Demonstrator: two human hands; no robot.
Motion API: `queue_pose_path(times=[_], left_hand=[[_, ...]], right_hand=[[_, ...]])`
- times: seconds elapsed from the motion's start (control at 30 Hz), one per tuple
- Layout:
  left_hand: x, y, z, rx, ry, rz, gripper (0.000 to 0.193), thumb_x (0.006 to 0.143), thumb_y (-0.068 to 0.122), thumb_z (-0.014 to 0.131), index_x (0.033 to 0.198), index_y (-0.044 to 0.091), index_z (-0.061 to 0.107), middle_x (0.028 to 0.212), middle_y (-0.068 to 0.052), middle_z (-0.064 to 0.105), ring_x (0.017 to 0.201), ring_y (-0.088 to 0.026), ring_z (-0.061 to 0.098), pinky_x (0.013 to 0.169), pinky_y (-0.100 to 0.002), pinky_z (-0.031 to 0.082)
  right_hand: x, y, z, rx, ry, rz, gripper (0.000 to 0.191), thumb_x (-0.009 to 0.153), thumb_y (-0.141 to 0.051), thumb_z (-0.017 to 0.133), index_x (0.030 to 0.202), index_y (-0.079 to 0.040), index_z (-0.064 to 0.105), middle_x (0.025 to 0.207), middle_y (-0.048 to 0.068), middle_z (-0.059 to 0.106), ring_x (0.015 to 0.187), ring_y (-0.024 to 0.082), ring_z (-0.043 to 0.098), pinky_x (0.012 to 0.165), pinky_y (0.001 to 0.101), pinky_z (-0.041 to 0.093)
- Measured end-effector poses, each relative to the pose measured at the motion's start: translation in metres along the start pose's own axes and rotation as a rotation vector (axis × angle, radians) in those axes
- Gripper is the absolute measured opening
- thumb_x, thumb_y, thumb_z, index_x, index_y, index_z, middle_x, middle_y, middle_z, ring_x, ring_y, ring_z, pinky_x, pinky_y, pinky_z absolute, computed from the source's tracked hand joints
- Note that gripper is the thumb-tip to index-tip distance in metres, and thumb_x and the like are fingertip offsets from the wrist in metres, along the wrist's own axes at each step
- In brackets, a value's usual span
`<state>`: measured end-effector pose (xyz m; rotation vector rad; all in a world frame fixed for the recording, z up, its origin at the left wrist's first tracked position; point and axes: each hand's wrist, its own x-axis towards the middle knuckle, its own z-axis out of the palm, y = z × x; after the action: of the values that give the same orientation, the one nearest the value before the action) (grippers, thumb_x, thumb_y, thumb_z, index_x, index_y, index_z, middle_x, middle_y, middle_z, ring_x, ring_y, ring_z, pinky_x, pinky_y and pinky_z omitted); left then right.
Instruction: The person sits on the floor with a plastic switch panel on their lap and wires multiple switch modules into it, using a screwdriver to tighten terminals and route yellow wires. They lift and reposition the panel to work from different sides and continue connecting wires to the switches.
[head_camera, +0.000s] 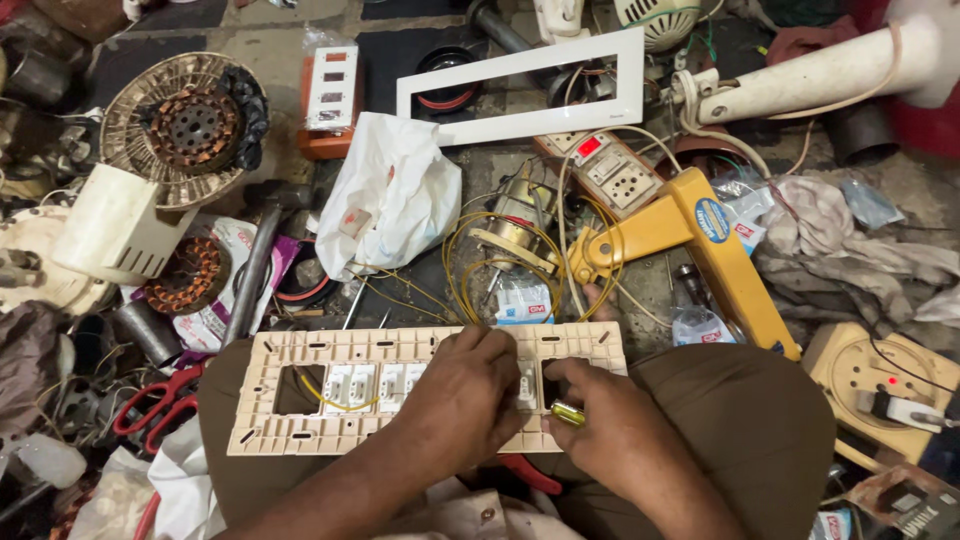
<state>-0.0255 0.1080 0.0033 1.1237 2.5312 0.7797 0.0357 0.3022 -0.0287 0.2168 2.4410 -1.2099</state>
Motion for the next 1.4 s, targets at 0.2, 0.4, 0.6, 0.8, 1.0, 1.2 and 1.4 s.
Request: queue_pose_path(times=[0.2,0.4,0.6,0.8,1.0,1.2,1.4], left_hand=[[-0.008,-0.001,0.017,-0.137,0.168,-0.067,0.015,0.075,0.003,0.073,0.086,0.001,0.064,0.095,-0.015,0.062,0.092,-0.036,0.06,0.082,-0.044,0.05],[-0.014,0.001,0.015,-0.195,0.159,-0.085,0.012,0.076,-0.002,0.071,0.086,0.003,0.066,0.099,-0.012,0.066,0.092,-0.036,0.06,0.082,-0.045,0.05],[-0.018,0.007,0.004,-0.174,0.212,-0.045,0.021,0.076,0.002,0.074,0.095,0.0,0.066,0.103,-0.017,0.06,0.096,-0.037,0.059,0.084,-0.045,0.05],[-0.015,0.0,0.008,-0.056,0.095,-0.01,0.02,0.077,0.008,0.076,0.092,0.001,0.065,0.103,-0.015,0.06,0.098,-0.036,0.058,0.086,-0.044,0.05],[-0.032,-0.007,0.025,0.354,0.171,0.271,0.033,0.083,0.017,0.069,0.11,-0.001,0.068,0.123,-0.013,0.061,0.116,-0.033,0.056,0.103,-0.051,0.044],[-0.039,-0.009,0.03,0.491,0.125,0.261,0.033,0.088,0.025,0.066,0.112,0.004,0.071,0.129,-0.013,0.06,0.122,-0.035,0.053,0.104,-0.06,0.039],[-0.03,-0.002,0.017,0.276,0.189,0.141,0.023,0.08,0.015,0.072,0.102,0.008,0.073,0.124,-0.009,0.063,0.121,-0.032,0.056,0.105,-0.054,0.043]], right_hand=[[-0.001,-0.002,-0.002,0.002,-0.007,-0.029,0.05,0.076,-0.016,0.082,0.123,-0.011,0.065,0.11,0.015,0.076,0.106,0.03,0.074,0.089,0.0398,0.058],[-0.001,-0.006,-0.003,-0.047,-0.078,0.071,0.057,0.075,-0.017,0.083,0.128,-0.013,0.062,0.11,0.014,0.075,0.106,0.03,0.074,0.09,0.0402,0.058],[-0.001,-0.005,-0.004,-0.009,-0.047,0.062,0.059,0.073,-0.018,0.085,0.128,-0.015,0.064,0.107,0.016,0.076,0.105,0.03,0.073,0.088,0.0413,0.058],[-0.001,-0.002,-0.003,-0.005,-0.036,0.056,0.06,0.073,-0.018,0.085,0.129,-0.015,0.064,0.103,0.016,0.076,0.103,0.029,0.073,0.087,0.0411,0.059],[-0.001,-0.002,0.001,-0.01,-0.034,0.044,0.058,0.073,-0.017,0.084,0.127,-0.014,0.064,0.104,0.015,0.076,0.101,0.029,0.075,0.086,0.0404,0.059],[-0.002,-0.003,0.002,-0.042,-0.023,0.008,0.052,0.076,-0.017,0.083,0.124,-0.011,0.065,0.109,0.015,0.076,0.104,0.031,0.074,0.089,0.0416,0.057],[-0.001,-0.003,0.001,-0.03,-0.005,-0.013,0.051,0.076,-0.018,0.083,0.124,-0.011,0.065,0.109,0.016,0.075,0.105,0.032,0.073,0.089,0.0419,0.057]])
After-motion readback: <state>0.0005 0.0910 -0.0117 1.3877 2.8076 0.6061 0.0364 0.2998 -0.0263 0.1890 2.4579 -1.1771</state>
